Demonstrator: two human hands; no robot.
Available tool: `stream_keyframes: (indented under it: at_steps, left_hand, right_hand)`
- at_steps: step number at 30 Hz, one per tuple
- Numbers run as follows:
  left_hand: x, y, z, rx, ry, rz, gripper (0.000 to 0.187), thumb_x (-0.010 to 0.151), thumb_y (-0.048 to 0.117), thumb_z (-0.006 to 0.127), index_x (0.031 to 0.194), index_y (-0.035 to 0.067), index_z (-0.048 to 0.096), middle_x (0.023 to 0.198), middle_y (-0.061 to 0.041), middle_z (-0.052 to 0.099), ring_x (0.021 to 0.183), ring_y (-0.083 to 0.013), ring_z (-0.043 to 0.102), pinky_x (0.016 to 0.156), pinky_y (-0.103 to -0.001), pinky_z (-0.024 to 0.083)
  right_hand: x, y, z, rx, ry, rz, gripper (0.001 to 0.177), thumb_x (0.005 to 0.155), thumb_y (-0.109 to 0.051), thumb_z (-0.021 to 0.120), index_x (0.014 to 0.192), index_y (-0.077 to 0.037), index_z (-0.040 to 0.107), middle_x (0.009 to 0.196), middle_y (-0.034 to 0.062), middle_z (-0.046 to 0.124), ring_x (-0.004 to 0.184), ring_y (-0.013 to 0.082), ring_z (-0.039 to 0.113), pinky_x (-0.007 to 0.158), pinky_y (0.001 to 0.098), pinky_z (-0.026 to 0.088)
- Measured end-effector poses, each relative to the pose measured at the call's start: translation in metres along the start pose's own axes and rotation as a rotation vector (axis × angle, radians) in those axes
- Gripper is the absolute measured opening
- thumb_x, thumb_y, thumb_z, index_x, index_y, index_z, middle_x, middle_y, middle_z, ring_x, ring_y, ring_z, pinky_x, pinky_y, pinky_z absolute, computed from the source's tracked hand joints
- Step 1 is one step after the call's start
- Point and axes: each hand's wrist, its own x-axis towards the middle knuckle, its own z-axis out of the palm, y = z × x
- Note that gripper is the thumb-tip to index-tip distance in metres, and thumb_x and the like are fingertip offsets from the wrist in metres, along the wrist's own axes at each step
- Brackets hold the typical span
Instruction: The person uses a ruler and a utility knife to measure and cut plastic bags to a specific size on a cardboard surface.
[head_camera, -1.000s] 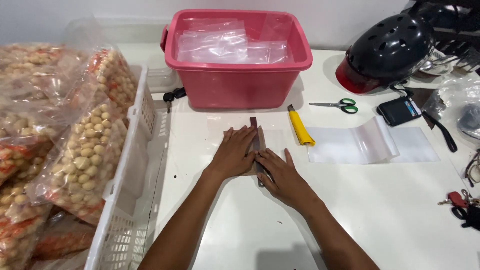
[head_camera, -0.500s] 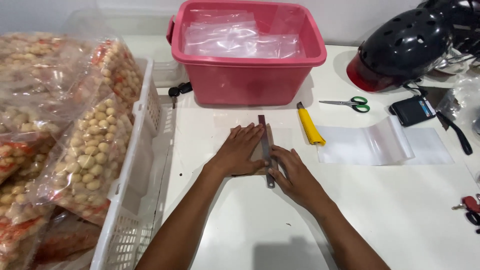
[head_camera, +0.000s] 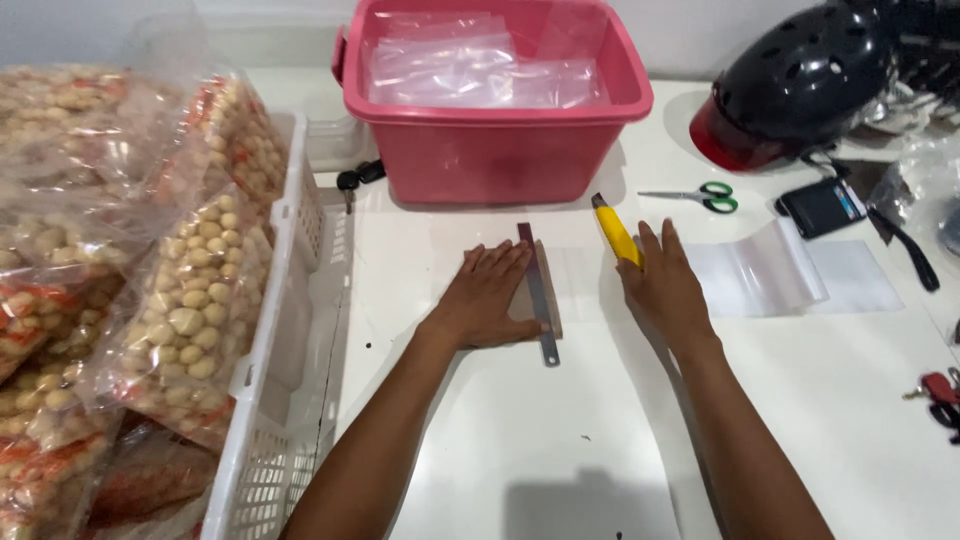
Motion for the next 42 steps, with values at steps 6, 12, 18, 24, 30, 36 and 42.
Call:
stream_keyframes:
  at_steps: [6, 12, 18, 24, 30, 36, 42]
  left_hand:
    - [-0.001, 0.0, -0.002, 0.02, 0.011, 0.004, 0.113, 0.081, 0.076, 0.051, 0.162, 0.004, 0.02, 0.17, -0.013, 0.022, 0.158, -0.0292, 0.015, 0.129, -0.048, 0.0]
    - [-0.002, 0.003, -0.004, 0.011, 0.009, 0.001, 0.115, 0.08, 0.078, 0.054, 0.162, 0.005, 0.021, 0.17, -0.013, 0.022, 0.158, -0.0288, 0.015, 0.129, -0.048, 0.0]
    - [0.003, -0.002, 0.0, 0.007, -0.005, -0.006, 0.117, 0.078, 0.08, 0.055, 0.162, 0.006, 0.021, 0.17, -0.012, 0.022, 0.158, -0.0279, 0.015, 0.129, -0.048, 0.0]
    - [0.004, -0.003, 0.003, 0.003, 0.01, -0.013, 0.117, 0.077, 0.078, 0.06, 0.162, 0.006, 0.024, 0.17, -0.012, 0.024, 0.158, -0.028, 0.017, 0.129, -0.048, 0.002]
    - [0.005, -0.004, 0.005, -0.012, 0.011, 0.003, 0.117, 0.078, 0.077, 0.06, 0.162, 0.005, 0.023, 0.17, -0.012, 0.023, 0.158, -0.0286, 0.017, 0.129, -0.049, 0.002]
    - [0.003, -0.003, 0.004, -0.004, 0.016, -0.004, 0.117, 0.077, 0.076, 0.061, 0.161, 0.006, 0.024, 0.17, -0.012, 0.024, 0.158, -0.0283, 0.016, 0.129, -0.048, 0.001]
    - [0.005, -0.004, 0.005, -0.018, 0.04, 0.001, 0.117, 0.075, 0.077, 0.062, 0.161, 0.007, 0.024, 0.169, -0.013, 0.026, 0.158, -0.0284, 0.018, 0.129, -0.048, 0.002]
  right_hand:
    - [0.028, -0.002, 0.022, -0.273, 0.046, 0.022, 0.051, 0.099, -0.039, 0.066, 0.143, -0.014, 0.062, 0.117, 0.0101, 0.073, 0.115, 0.0252, 0.069, 0.102, 0.0398, 0.05]
    - [0.013, -0.017, 0.005, -0.264, 0.132, -0.005, 0.049, 0.1, -0.009, 0.054, 0.148, -0.001, 0.051, 0.113, 0.0209, 0.07, 0.105, 0.0304, 0.071, 0.091, 0.0388, 0.056]
    - [-0.03, -0.045, -0.025, 0.379, 0.072, -0.045, 0.053, 0.1, 0.002, 0.041, 0.153, 0.001, 0.04, 0.131, 0.0399, 0.056, 0.125, 0.0562, 0.053, 0.109, 0.0624, 0.042]
    - [-0.058, -0.06, -0.022, 0.421, -0.027, -0.025, 0.047, 0.103, -0.012, 0.05, 0.15, -0.01, 0.048, 0.126, 0.0296, 0.065, 0.12, 0.0467, 0.063, 0.102, 0.0552, 0.051]
    - [-0.062, -0.062, -0.013, 0.388, -0.083, -0.01, 0.042, 0.106, -0.015, 0.05, 0.147, -0.008, 0.05, 0.125, 0.0272, 0.067, 0.119, 0.0438, 0.065, 0.1, 0.0531, 0.053]
    - [-0.058, -0.062, -0.008, 0.32, -0.117, -0.001, 0.043, 0.106, -0.016, 0.05, 0.149, -0.008, 0.048, 0.122, 0.0266, 0.067, 0.116, 0.0422, 0.066, 0.097, 0.0512, 0.055]
    - [-0.048, -0.072, -0.021, 0.138, -0.209, 0.009, 0.048, 0.104, -0.028, 0.055, 0.15, -0.016, 0.051, 0.112, 0.0203, 0.072, 0.104, 0.0366, 0.071, 0.089, 0.049, 0.057]
